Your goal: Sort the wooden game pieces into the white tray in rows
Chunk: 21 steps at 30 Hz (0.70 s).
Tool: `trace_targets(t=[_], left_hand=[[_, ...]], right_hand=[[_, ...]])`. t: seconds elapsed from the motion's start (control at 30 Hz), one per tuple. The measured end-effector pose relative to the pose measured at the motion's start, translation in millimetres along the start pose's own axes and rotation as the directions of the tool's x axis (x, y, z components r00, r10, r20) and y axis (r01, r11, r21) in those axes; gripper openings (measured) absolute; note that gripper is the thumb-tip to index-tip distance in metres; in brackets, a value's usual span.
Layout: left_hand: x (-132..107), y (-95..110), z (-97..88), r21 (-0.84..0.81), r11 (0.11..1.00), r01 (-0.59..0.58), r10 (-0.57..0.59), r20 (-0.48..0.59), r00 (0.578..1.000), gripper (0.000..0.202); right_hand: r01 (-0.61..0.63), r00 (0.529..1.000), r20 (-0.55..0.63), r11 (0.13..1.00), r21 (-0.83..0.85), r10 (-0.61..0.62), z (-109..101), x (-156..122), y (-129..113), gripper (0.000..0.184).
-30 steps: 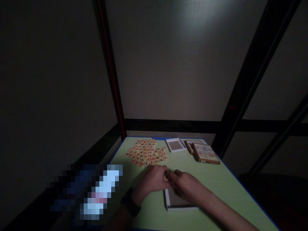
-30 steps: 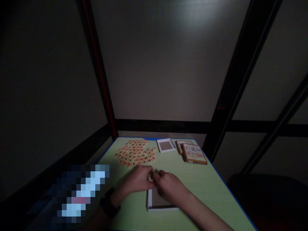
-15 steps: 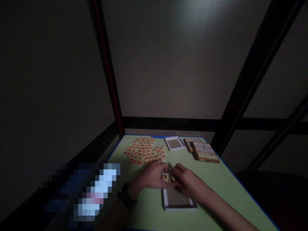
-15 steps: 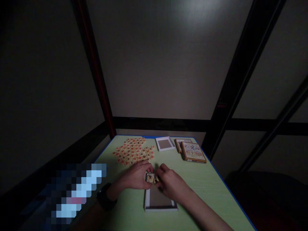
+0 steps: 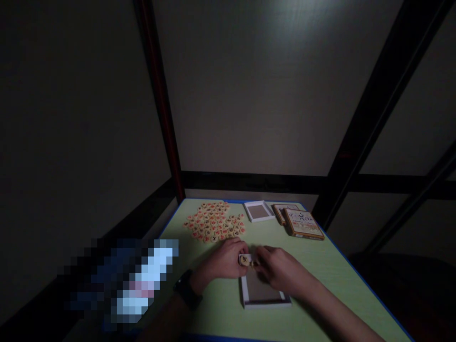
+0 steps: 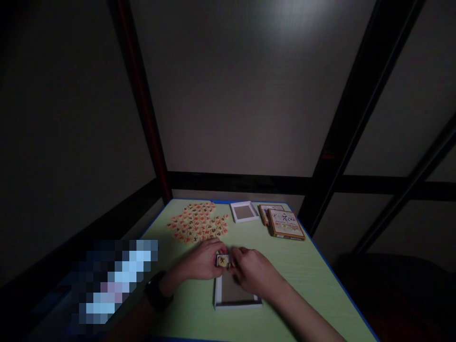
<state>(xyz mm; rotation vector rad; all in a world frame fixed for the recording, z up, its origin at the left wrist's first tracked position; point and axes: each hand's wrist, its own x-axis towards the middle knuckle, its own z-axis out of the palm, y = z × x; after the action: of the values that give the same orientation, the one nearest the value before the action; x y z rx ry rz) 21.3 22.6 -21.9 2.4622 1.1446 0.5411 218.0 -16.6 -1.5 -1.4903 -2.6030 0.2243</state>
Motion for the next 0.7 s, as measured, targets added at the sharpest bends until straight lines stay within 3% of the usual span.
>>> trace_targets(t=[0.13,0.43,0.7], left_hand=[[0,4,-3.9,-0.003,1.0,0.019,-0.019,0.018,1.0,0.018],[1,4,-2.5,0.02,0.999,0.038,-0.038,0.024,0.999,0.013],[1,2,-0.3,0.011,1.0,0.006,-0.006,-0.003,1.0,0.009]], right_hand=[[0.017,1.0,0.016,0.999,0.035,-0.018,-5,-1,2,0.015],[0.085,0.996,-0.024,0.994,0.073,-0.083,6,0,-2,0.019],[0.043,0.999,-0.034,0.995,0.096,-0.039,9,3,0,0.017]])
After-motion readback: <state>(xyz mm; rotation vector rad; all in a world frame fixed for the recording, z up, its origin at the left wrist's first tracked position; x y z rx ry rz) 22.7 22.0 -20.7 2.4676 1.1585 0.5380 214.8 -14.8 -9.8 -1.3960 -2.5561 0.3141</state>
